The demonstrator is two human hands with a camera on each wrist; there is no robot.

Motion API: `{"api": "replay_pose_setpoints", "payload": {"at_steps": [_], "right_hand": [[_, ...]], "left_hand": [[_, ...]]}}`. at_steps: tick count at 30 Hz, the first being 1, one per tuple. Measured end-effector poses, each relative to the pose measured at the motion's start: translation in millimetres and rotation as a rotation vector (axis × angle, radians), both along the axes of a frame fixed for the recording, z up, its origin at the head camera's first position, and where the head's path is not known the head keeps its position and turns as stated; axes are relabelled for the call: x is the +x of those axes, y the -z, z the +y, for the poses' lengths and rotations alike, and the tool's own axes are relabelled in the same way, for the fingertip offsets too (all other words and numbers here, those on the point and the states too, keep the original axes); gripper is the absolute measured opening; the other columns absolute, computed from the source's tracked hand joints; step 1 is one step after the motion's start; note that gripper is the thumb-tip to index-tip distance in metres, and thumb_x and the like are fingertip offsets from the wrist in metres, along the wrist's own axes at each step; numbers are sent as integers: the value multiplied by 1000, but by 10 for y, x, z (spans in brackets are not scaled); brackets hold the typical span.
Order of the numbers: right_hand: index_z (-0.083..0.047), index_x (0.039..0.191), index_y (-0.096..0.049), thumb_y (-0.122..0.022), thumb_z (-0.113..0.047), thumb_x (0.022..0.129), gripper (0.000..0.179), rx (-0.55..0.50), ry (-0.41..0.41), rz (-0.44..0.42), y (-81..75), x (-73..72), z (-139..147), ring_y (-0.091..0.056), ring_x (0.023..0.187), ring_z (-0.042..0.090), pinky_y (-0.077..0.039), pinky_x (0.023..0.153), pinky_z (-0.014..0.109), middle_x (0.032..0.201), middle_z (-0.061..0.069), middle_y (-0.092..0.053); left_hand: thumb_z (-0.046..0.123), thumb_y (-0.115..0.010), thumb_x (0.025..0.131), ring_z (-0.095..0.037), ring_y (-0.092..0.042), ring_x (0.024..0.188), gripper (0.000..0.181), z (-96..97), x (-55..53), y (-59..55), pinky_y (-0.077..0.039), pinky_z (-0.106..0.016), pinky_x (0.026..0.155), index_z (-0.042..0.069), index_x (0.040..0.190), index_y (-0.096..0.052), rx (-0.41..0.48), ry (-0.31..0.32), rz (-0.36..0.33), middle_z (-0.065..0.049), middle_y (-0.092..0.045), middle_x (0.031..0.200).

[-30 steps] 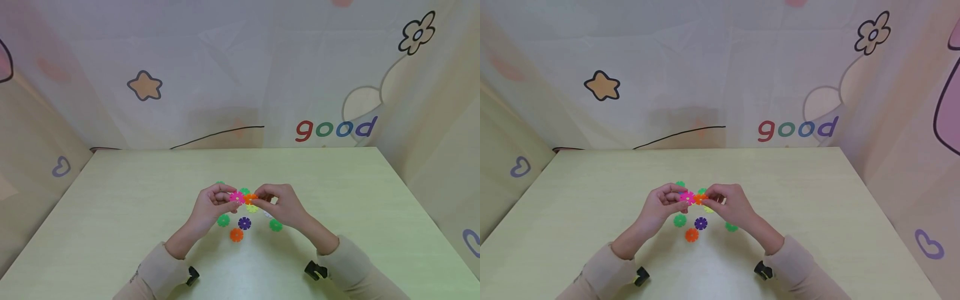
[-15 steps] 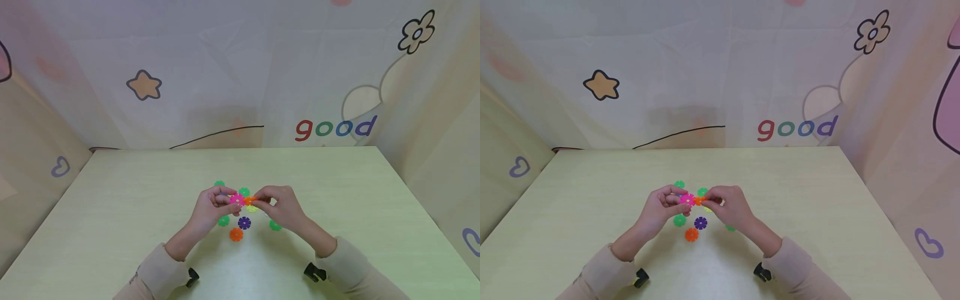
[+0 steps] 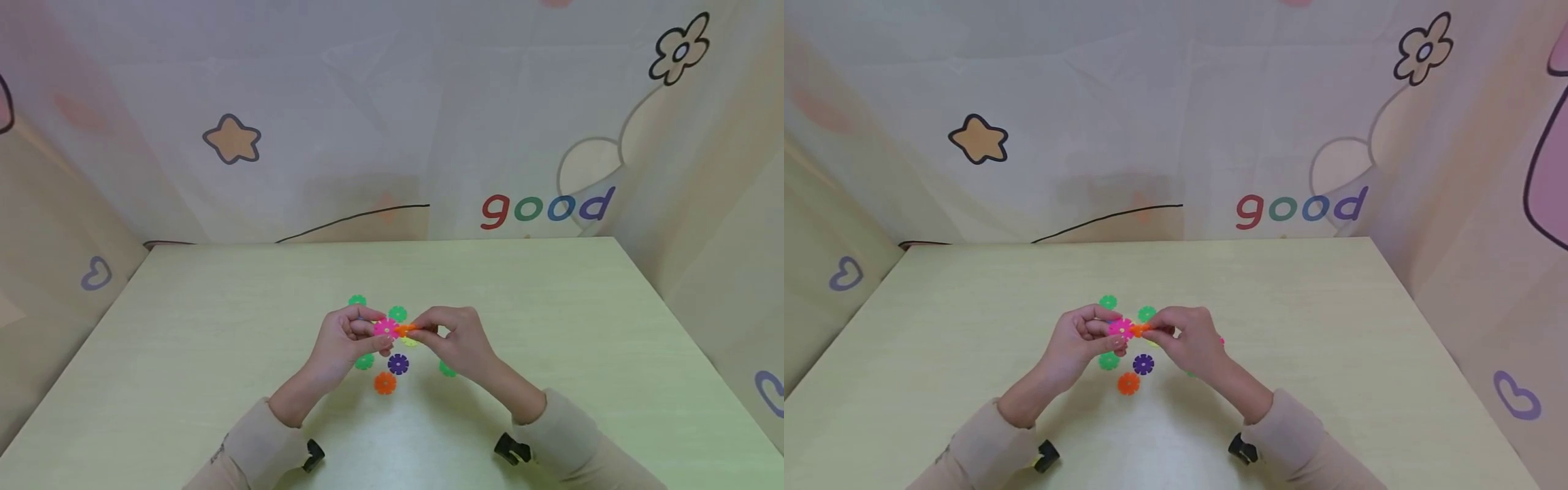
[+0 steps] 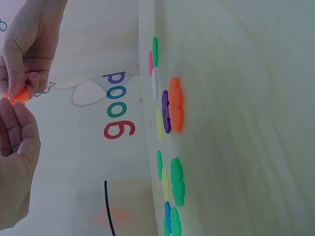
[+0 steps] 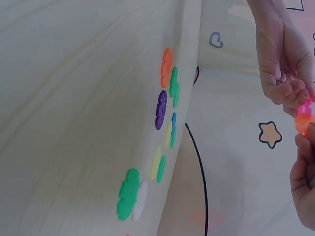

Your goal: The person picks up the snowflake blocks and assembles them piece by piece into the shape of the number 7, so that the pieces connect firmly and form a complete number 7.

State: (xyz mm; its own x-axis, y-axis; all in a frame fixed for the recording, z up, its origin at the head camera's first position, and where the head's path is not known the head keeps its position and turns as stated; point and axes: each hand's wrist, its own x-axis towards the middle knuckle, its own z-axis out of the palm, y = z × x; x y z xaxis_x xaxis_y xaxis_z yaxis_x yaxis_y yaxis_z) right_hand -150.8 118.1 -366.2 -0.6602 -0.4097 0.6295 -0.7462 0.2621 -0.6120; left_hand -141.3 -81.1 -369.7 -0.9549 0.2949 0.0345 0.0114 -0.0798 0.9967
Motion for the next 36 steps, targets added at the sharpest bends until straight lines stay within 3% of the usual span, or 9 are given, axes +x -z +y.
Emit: {"api": "replay_pose_setpoints", "payload": {"at_steps": [8, 23, 36], "right_hand": [[0, 74, -68, -74, 9, 67, 13, 3, -7, 88, -48, 3, -43, -57, 57, 13, -49, 52, 22, 68, 6, -65], [-1, 77, -68, -73, 4, 71, 10, 12, -26, 20, 9, -6, 9, -57, 58, 11, -50, 53, 26, 70, 5, -66], [-3, 80, -68, -74, 4, 71, 12, 28, -46, -15, 17, -35, 87, -58, 61, 9, -50, 56, 23, 72, 3, -66]], "left_hand": [[-5, -69, 76, -16, -66, 64, 34, -10, 9, -25, -54, -28, 70, -12, 104, -51, 37, -14, -5, -9, -68, 75], [-5, -66, 79, -15, -66, 66, 32, -11, 9, 9, -53, -28, 72, -9, 107, -50, 0, 12, -6, -3, -68, 75], [-4, -65, 80, -16, -66, 68, 33, -24, 2, 23, -53, -28, 73, -9, 109, -50, -22, 9, -6, -5, -68, 76]]}}
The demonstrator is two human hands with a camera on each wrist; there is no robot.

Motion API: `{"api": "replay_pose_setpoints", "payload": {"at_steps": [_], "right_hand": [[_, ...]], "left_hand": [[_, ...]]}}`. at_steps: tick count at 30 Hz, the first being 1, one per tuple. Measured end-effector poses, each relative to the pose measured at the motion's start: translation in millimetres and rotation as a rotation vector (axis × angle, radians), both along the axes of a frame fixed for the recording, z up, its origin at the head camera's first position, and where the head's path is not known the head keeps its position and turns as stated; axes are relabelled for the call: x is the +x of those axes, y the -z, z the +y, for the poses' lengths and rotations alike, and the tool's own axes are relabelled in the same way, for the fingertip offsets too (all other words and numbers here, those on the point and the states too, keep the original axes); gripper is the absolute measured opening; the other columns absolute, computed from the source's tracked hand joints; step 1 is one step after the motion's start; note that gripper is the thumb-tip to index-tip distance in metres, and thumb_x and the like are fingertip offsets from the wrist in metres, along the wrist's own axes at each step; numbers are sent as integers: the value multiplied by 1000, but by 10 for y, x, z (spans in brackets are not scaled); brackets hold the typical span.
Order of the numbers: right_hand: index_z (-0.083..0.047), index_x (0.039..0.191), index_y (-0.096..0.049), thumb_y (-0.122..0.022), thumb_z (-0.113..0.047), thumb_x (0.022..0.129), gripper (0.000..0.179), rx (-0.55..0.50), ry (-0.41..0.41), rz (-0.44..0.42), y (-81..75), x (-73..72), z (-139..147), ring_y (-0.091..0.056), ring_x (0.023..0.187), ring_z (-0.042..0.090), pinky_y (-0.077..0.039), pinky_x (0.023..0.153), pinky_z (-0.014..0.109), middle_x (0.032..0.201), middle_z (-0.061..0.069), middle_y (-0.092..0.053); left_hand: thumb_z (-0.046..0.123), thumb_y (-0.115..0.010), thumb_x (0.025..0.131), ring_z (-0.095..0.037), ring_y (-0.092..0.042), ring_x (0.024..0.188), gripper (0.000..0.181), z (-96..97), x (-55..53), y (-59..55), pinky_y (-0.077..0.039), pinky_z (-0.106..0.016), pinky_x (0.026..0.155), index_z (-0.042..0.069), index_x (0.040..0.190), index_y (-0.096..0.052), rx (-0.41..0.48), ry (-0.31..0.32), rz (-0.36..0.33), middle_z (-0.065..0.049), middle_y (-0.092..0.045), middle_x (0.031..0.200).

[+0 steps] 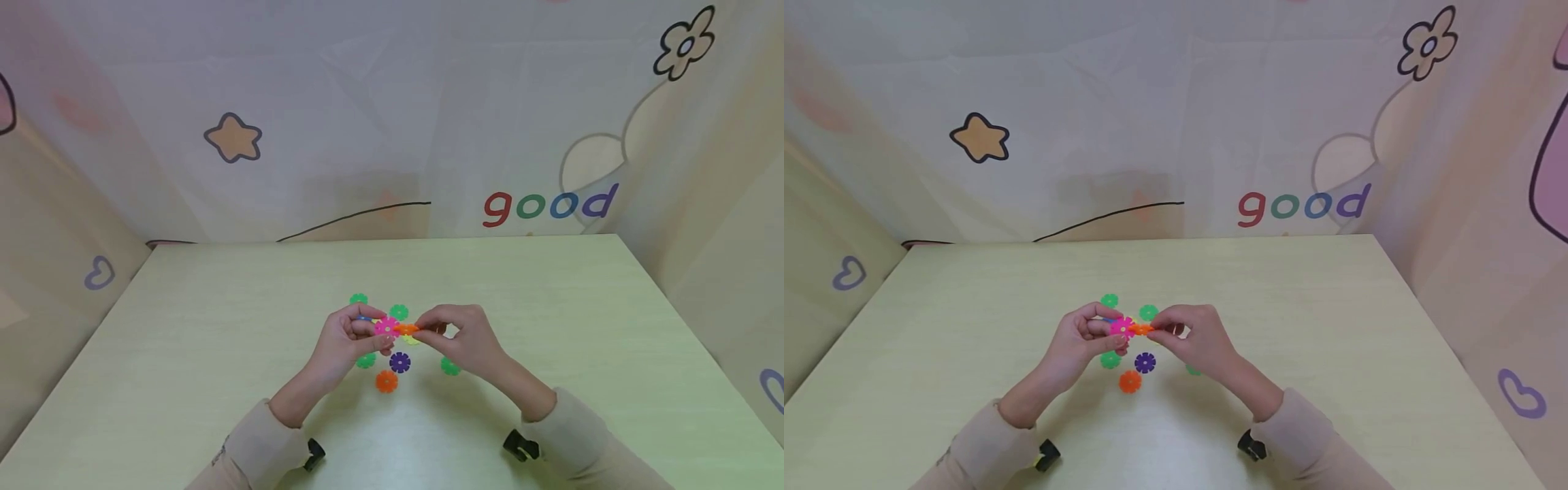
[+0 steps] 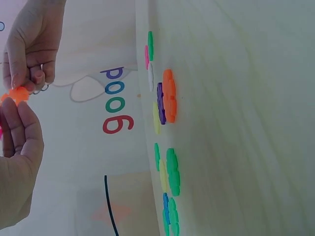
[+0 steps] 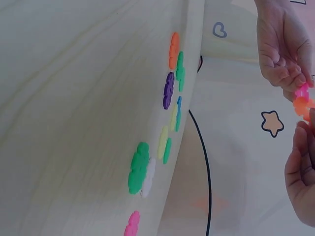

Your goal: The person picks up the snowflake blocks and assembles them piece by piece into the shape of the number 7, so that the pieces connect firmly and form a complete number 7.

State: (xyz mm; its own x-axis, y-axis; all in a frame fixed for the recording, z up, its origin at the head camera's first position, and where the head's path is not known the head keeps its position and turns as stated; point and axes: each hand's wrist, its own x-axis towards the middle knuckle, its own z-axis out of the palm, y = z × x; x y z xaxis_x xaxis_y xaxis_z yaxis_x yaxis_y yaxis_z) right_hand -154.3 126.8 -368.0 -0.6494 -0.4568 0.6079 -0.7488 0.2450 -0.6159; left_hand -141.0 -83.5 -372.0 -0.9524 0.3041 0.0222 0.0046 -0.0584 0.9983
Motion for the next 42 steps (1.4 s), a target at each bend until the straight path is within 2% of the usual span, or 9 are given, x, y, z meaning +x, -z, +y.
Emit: {"api": "replay_pose_setpoints", "payload": {"at_steps": [6, 11, 17, 20, 24, 28, 30, 35, 42], "right_hand": [[-3, 82, -69, -73, 0, 74, 9, 35, 40, -64, -5, 27, 76, -58, 64, 9, -50, 57, 23, 74, 1, -67], [-4, 85, -69, -73, -4, 75, 11, 90, 70, -135, 15, 31, 159, -57, 65, 9, -50, 57, 24, 75, 0, -66], [-5, 93, -68, -73, -11, 77, 18, 261, 98, -281, 55, -14, 301, -54, 68, 9, -48, 59, 24, 79, -2, -64], [-3, 97, -67, -73, -12, 77, 23, 333, 98, -328, 84, -48, 382, -54, 71, 11, -49, 61, 24, 82, 0, -64], [-2, 101, -67, -74, -12, 76, 27, 376, 87, -362, 138, -98, 478, -54, 72, 12, -50, 63, 25, 83, 1, -63], [-1, 103, -66, -74, -13, 76, 30, 398, 91, -383, 179, -138, 554, -52, 71, 13, -49, 63, 26, 78, -3, -59], [-1, 104, -65, -73, -12, 76, 31, 413, 100, -391, 190, -154, 587, -52, 71, 13, -49, 63, 26, 77, -5, -58], [-1, 105, -65, -73, -10, 76, 32, 444, 131, -393, 234, -204, 675, -52, 71, 13, -48, 62, 23, 78, -4, -58], [-1, 106, -65, -74, -12, 75, 34, 470, 156, -432, 278, -265, 764, -53, 72, 15, -47, 61, 24, 83, 4, -60]], "left_hand": [[-4, -66, 79, -17, -66, 68, 34, -19, 4, 7, -53, -29, 74, -8, 109, -50, 1, -10, 5, -4, -68, 76], [-1, -67, 80, -19, -66, 70, 32, -32, 6, 9, -53, -32, 72, -3, 108, -52, -25, -23, -8, -2, -67, 74], [2, -68, 79, -21, -66, 70, 34, -40, 1, 9, -53, -33, 73, -1, 109, -53, -18, -25, -23, -3, -67, 75], [2, -68, 79, -20, -66, 70, 34, -40, -3, 8, -53, -32, 75, -1, 109, -53, -9, -17, -24, -4, -67, 75], [2, -68, 79, -21, -66, 71, 33, -45, -9, 5, -53, -30, 73, 0, 108, -54, -21, -23, -23, -3, -67, 75], [1, -69, 79, -33, -65, 77, 33, -45, -8, -4, -53, -30, 72, 0, 108, -54, -24, -30, -23, -3, -67, 74], [1, -68, 79, -34, -65, 78, 34, -46, -4, -10, -53, -30, 72, 0, 109, -55, -23, -31, -25, -2, -67, 74], [0, -68, 79, -20, -66, 70, 35, -53, 1, -18, -54, -29, 71, 0, 111, -56, -23, -23, -23, -1, -66, 72], [0, -68, 78, -19, -66, 70, 36, -67, -2, -15, -54, -33, 70, 1, 112, -56, -35, -20, -18, -1, -66, 72]]}}
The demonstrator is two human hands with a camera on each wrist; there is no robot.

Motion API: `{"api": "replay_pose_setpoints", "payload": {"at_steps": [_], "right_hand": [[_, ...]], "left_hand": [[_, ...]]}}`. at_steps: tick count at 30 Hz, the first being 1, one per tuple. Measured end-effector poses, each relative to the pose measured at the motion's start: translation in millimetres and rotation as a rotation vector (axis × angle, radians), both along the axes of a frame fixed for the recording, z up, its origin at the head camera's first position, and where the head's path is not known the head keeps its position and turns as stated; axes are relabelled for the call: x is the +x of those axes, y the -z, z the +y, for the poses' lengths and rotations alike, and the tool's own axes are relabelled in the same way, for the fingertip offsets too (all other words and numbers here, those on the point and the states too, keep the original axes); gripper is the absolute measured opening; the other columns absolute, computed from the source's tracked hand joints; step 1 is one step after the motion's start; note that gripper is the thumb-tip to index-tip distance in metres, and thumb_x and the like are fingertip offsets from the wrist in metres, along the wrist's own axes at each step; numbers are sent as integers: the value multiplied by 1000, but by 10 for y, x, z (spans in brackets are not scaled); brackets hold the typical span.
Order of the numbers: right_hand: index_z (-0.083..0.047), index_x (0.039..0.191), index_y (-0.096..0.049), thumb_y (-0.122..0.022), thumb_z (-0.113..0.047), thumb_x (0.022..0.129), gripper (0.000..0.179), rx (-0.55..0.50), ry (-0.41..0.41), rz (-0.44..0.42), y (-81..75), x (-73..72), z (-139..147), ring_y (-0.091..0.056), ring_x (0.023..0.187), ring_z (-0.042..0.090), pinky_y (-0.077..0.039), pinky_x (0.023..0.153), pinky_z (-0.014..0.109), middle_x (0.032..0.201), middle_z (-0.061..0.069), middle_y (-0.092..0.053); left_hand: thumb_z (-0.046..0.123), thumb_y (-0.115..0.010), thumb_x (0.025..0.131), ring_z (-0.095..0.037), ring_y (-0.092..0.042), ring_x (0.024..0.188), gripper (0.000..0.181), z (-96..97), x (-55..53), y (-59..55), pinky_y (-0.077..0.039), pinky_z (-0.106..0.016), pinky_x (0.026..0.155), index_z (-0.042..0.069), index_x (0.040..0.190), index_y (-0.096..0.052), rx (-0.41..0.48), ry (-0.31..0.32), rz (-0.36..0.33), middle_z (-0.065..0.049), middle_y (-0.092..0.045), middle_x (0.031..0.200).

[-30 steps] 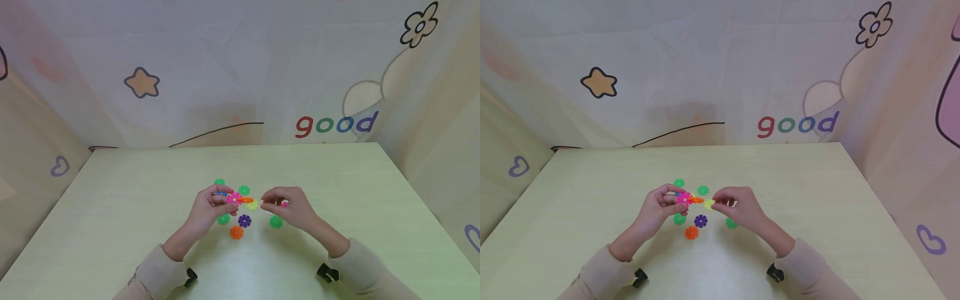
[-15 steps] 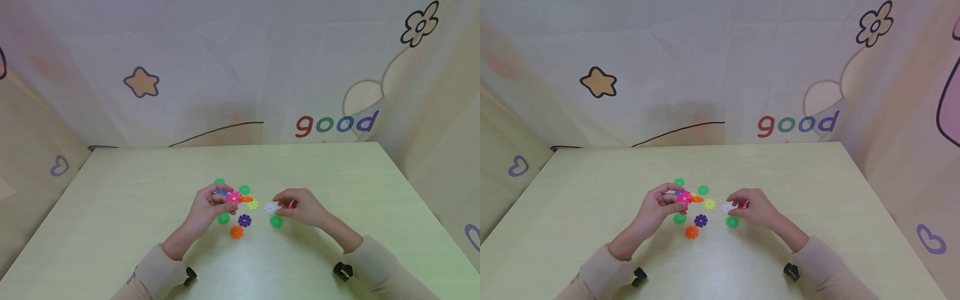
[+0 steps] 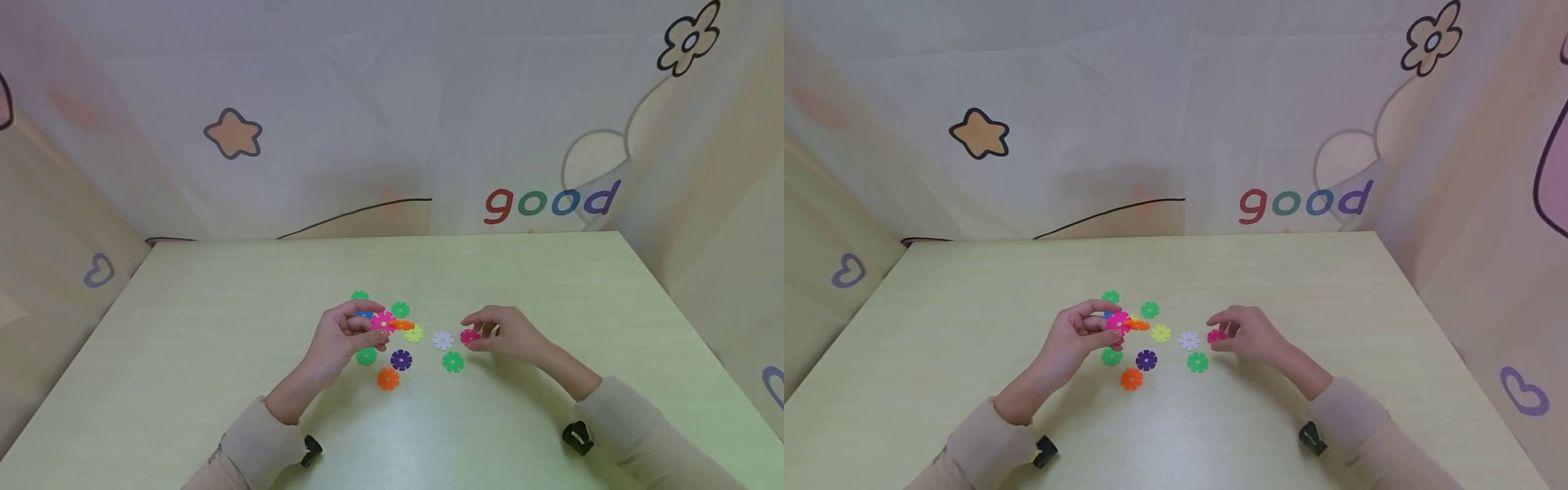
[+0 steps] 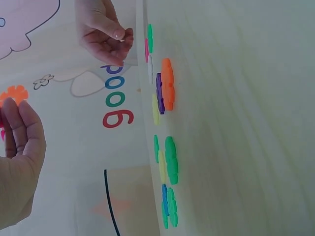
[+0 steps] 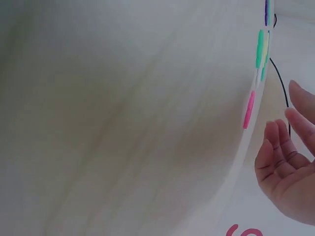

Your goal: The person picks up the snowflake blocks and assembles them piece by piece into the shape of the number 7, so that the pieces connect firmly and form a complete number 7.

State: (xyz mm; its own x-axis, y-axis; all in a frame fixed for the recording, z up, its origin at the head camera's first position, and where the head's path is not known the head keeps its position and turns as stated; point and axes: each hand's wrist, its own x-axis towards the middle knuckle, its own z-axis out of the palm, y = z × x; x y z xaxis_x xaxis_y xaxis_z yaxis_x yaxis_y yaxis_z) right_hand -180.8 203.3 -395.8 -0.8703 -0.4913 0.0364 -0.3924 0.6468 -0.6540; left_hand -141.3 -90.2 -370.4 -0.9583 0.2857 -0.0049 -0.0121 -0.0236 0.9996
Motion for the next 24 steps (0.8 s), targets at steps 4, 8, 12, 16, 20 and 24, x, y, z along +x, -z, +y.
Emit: {"api": "replay_pose_setpoints", "payload": {"at_steps": [4, 8, 12, 16, 20, 24], "right_hand": [[-3, 108, -64, -75, -13, 75, 36, 38, 22, -33, 27, -32, 37, -52, 74, 16, -47, 61, 24, 85, 5, -59], [-4, 108, -65, -75, -12, 74, 37, 62, 28, -70, 58, -66, 72, -52, 75, 16, -48, 58, 24, 85, 4, -58], [-4, 109, -64, -76, -13, 73, 39, 72, 20, -106, 82, -96, 84, -50, 73, 16, -46, 59, 25, 84, 3, -57], [-4, 109, -64, -76, -15, 73, 40, 97, 18, -111, 99, -111, 73, -48, 73, 16, -44, 60, 26, 83, 1, -56], [-5, 110, -64, -76, -15, 73, 40, 125, 26, -95, 121, -122, 68, -47, 73, 16, -44, 61, 26, 83, 1, -55], [-6, 108, -66, -76, -14, 74, 36, 140, 19, -66, 148, -140, 70, -47, 72, 15, -43, 60, 25, 80, -1, -54]], "left_hand": [[-1, -68, 78, -19, -66, 69, 36, -7, -5, 0, -54, -31, 71, -1, 112, -56, 16, 8, 2, -1, -67, 73], [-1, -68, 78, -19, -66, 69, 36, -18, -1, -9, -54, -30, 71, -1, 111, -56, 24, 11, 9, -1, -67, 73], [-1, -68, 78, -19, -66, 68, 36, -30, 8, -24, -54, -31, 72, -1, 112, -56, 29, 15, 22, -2, -67, 74], [0, -68, 79, -18, -66, 67, 36, -38, 14, -30, -54, -32, 73, -3, 112, -55, 41, 21, 29, -2, -67, 75], [0, -68, 79, -18, -66, 67, 36, -40, 15, -25, -54, -32, 72, -2, 112, -55, 38, 19, 28, -2, -67, 75], [0, -67, 79, -18, -66, 67, 35, -40, 14, -19, -54, -31, 72, -2, 112, -55, 36, 14, 29, -3, -67, 75]]}}
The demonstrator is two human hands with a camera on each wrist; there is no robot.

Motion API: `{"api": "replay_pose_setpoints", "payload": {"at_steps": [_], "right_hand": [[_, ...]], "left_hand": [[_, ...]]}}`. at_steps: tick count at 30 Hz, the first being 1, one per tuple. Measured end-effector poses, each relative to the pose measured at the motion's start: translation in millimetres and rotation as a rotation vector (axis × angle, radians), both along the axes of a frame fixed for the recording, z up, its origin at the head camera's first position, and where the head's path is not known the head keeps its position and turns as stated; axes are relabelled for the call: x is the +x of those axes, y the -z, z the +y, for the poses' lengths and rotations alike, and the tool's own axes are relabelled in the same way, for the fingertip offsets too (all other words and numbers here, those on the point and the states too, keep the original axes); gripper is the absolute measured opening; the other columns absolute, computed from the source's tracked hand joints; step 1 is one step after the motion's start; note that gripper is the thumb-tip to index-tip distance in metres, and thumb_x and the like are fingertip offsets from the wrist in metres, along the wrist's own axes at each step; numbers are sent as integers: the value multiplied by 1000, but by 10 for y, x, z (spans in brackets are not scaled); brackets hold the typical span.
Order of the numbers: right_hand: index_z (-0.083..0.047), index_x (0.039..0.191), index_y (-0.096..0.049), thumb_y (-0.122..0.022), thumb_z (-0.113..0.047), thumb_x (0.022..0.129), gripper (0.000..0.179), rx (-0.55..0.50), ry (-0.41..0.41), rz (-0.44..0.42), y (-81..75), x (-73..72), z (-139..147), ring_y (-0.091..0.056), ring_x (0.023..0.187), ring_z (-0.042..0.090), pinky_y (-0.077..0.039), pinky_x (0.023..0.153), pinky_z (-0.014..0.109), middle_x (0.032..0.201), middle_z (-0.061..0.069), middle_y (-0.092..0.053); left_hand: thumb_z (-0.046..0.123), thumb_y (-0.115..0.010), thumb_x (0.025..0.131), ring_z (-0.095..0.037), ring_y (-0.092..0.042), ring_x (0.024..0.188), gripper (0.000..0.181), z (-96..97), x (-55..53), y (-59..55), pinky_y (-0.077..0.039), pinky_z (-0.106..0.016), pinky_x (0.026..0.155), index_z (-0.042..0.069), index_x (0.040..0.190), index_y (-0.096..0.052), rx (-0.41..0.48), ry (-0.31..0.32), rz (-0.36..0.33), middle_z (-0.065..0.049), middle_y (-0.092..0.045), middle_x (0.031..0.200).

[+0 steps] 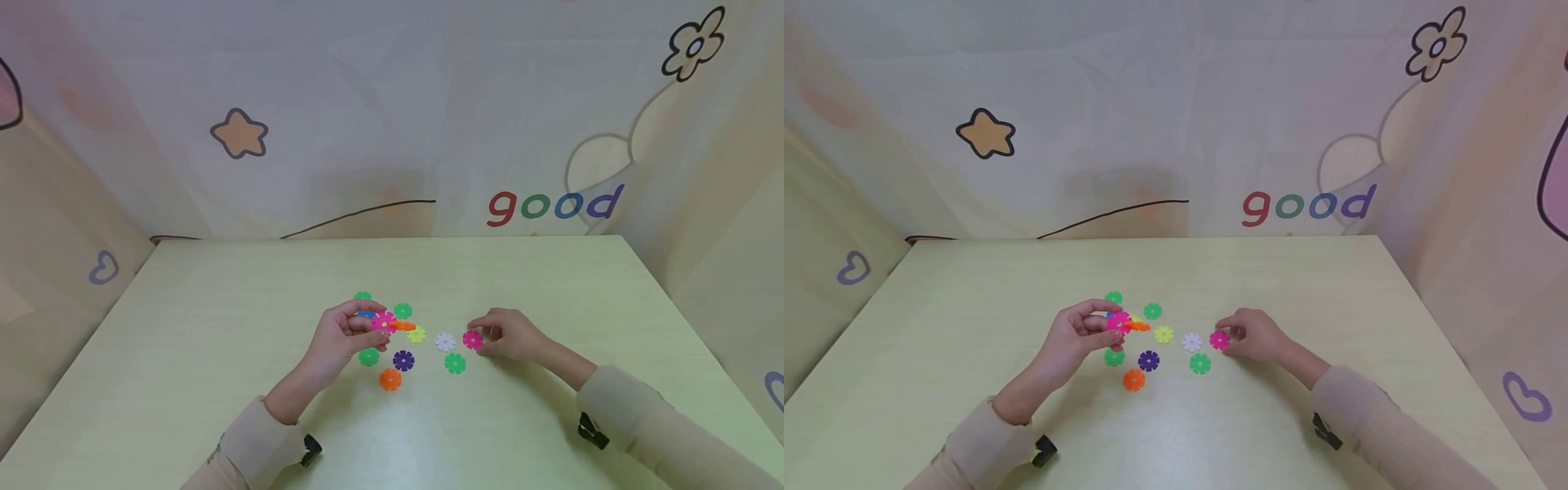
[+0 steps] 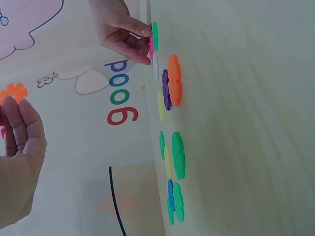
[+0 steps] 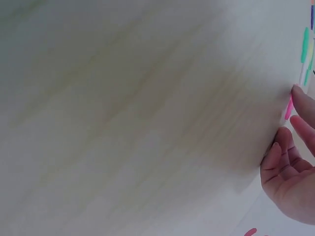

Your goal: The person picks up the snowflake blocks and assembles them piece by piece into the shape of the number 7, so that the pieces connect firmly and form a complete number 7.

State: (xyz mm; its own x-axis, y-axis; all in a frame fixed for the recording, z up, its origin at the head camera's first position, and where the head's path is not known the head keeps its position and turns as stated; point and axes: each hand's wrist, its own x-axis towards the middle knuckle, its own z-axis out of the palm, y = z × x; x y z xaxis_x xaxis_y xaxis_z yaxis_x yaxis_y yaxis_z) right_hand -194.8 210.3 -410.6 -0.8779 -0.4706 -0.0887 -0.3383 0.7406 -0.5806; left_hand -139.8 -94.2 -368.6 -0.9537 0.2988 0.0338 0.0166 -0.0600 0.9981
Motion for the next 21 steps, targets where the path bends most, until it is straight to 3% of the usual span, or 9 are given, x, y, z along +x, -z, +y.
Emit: {"api": "replay_pose_setpoints", "payload": {"at_steps": [5, 12, 21], "right_hand": [[-7, 99, -67, -75, -11, 74, 27, 0, -15, 14, 26, -16, 7, -47, 71, 16, -43, 61, 26, 79, -1, -53], [-9, 89, -58, -76, -9, 72, 25, -7, -4, -24, 23, -14, -19, -46, 70, 16, -42, 61, 27, 75, 0, -51], [-8, 86, -56, -73, -5, 74, 21, -39, -35, -29, -15, 11, -20, -46, 71, 15, -42, 62, 26, 73, -1, -51]], "left_hand": [[-3, -66, 80, -17, -65, 66, 34, 9, -2, 5, -54, -31, 72, -5, 112, -54, 18, 16, 7, -4, -67, 76], [-4, -64, 80, -17, -66, 68, 35, 8, 2, -6, -53, -30, 73, -5, 113, -53, 21, 30, 9, -1, -67, 75], [-4, -65, 80, -17, -66, 69, 35, 14, 3, -4, -53, -30, 72, -7, 113, -53, 6, 24, 12, -3, -67, 75]]}}
